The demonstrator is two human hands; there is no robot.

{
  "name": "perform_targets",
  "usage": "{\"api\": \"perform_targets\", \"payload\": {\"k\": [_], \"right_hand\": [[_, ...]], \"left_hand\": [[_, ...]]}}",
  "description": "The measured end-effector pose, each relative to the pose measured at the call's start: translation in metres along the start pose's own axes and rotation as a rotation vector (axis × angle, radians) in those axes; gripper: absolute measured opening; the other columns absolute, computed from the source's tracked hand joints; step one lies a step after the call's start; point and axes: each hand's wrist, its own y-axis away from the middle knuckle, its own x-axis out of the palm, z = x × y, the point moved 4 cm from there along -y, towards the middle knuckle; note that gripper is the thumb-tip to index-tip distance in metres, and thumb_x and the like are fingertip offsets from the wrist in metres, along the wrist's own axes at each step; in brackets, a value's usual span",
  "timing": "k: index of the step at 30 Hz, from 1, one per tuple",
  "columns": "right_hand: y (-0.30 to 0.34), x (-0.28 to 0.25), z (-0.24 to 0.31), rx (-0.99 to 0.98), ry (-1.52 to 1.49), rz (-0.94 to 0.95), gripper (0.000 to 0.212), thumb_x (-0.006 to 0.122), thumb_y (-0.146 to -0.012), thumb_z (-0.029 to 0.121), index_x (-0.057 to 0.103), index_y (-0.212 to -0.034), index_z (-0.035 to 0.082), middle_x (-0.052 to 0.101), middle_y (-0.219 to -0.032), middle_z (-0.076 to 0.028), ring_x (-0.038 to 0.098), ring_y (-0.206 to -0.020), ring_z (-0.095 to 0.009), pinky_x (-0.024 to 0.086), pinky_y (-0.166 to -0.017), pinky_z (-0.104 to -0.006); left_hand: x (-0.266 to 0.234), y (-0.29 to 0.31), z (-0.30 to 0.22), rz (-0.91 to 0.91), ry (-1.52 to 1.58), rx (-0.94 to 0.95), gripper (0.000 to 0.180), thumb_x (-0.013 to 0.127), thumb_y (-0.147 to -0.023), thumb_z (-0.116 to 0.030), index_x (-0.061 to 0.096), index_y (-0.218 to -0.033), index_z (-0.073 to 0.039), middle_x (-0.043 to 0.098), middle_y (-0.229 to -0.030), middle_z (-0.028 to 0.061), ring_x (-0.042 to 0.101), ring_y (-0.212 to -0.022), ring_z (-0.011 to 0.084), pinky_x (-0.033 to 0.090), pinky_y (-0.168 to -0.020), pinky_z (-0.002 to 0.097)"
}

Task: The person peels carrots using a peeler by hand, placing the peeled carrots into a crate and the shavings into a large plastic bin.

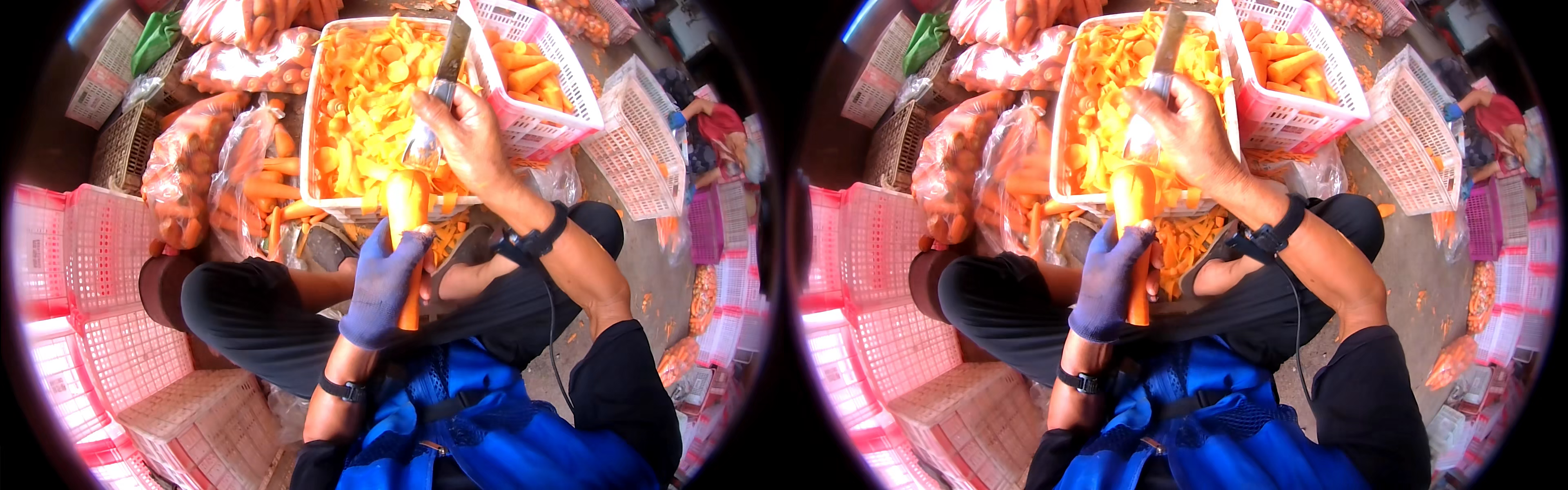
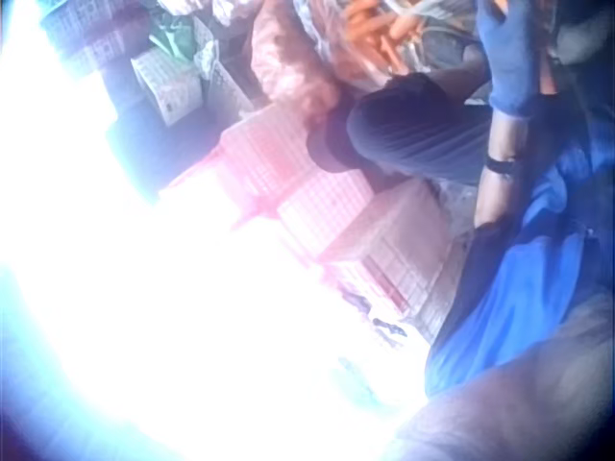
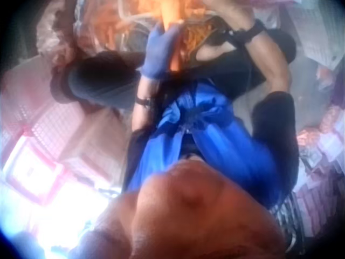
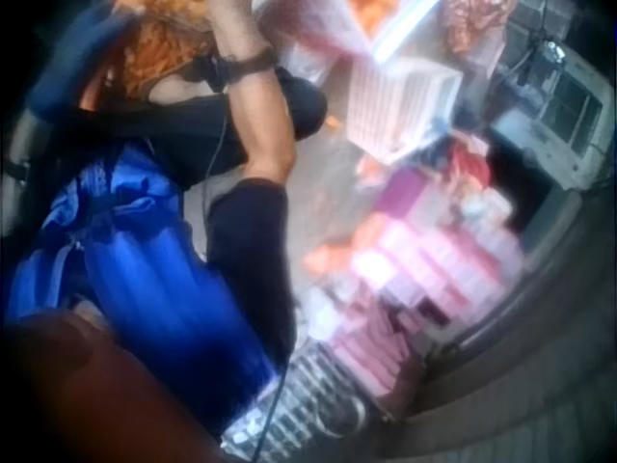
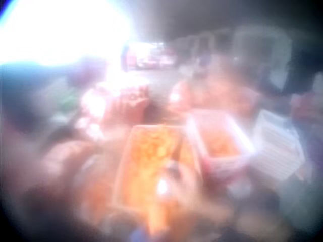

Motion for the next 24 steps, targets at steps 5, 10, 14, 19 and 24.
{"api": "perform_targets", "payload": {"k": [5, 10, 14, 19, 24], "right_hand": [[0.022, 0.014, 0.006, -0.111, 0.217, 0.069, 0.025, 0.064, -0.101, 0.025, 0.062, -0.096, 0.001, 0.062, -0.073, 0.000, 0.058, -0.063, -0.005, 0.049, -0.055, -0.0236], [-0.006, -0.008, -0.013, -0.034, 0.337, -0.043, 0.020, 0.060, -0.103, 0.021, 0.062, -0.097, 0.002, 0.057, -0.071, 0.003, 0.052, -0.061, -0.003, 0.041, -0.053, -0.0224], [-0.023, -0.064, -0.033, 0.021, 0.461, -0.103, 0.025, 0.058, -0.103, 0.023, 0.063, -0.105, 0.000, 0.065, -0.073, -0.002, 0.062, -0.059, -0.009, 0.050, -0.052, -0.0264], [-0.005, -0.013, 0.004, -0.169, 0.505, 0.329, 0.022, 0.056, -0.104, 0.021, 0.060, -0.104, 0.000, 0.060, -0.071, -0.002, 0.058, -0.066, -0.010, 0.046, -0.060, -0.0284], [0.023, -0.019, 0.017, -0.239, 0.723, 0.481, 0.021, 0.061, -0.099, 0.021, 0.060, -0.097, 0.001, 0.060, -0.072, -0.017, 0.063, -0.066, -0.030, 0.047, -0.058, -0.0398]], "left_hand": [[0.006, 0.007, 0.001, 0.020, 0.009, -0.027, 0.030, 0.056, -0.100, -0.026, 0.050, -0.115, -0.001, 0.054, -0.068, 0.0082, 0.047, -0.042, 0.0152, 0.040, -0.040, 0.0258], [0.012, 0.022, 0.002, -0.002, -0.099, 0.073, 0.025, 0.062, -0.096, -0.015, 0.052, -0.115, -0.002, 0.055, -0.070, 0.0026, 0.047, -0.042, 0.0091, 0.038, -0.039, 0.0238], [0.016, 0.023, -0.011, -0.085, -0.075, 0.191, 0.028, 0.064, -0.095, -0.014, 0.053, -0.118, -0.002, 0.055, -0.070, 0.0015, 0.047, -0.044, 0.0075, 0.038, -0.039, 0.0226], [-0.015, 0.001, -0.022, -0.159, -0.033, 0.183, 0.022, 0.059, -0.100, -0.020, 0.055, -0.113, -0.002, 0.056, -0.070, 0.0051, 0.049, -0.045, 0.0109, 0.040, -0.041, 0.0228], [-0.012, 0.000, -0.033, -0.081, -0.028, 0.116, 0.022, 0.056, -0.102, -0.025, 0.052, -0.105, -0.004, 0.055, -0.068, 0.0069, 0.049, -0.043, 0.0146, 0.041, -0.040, 0.0256]]}}
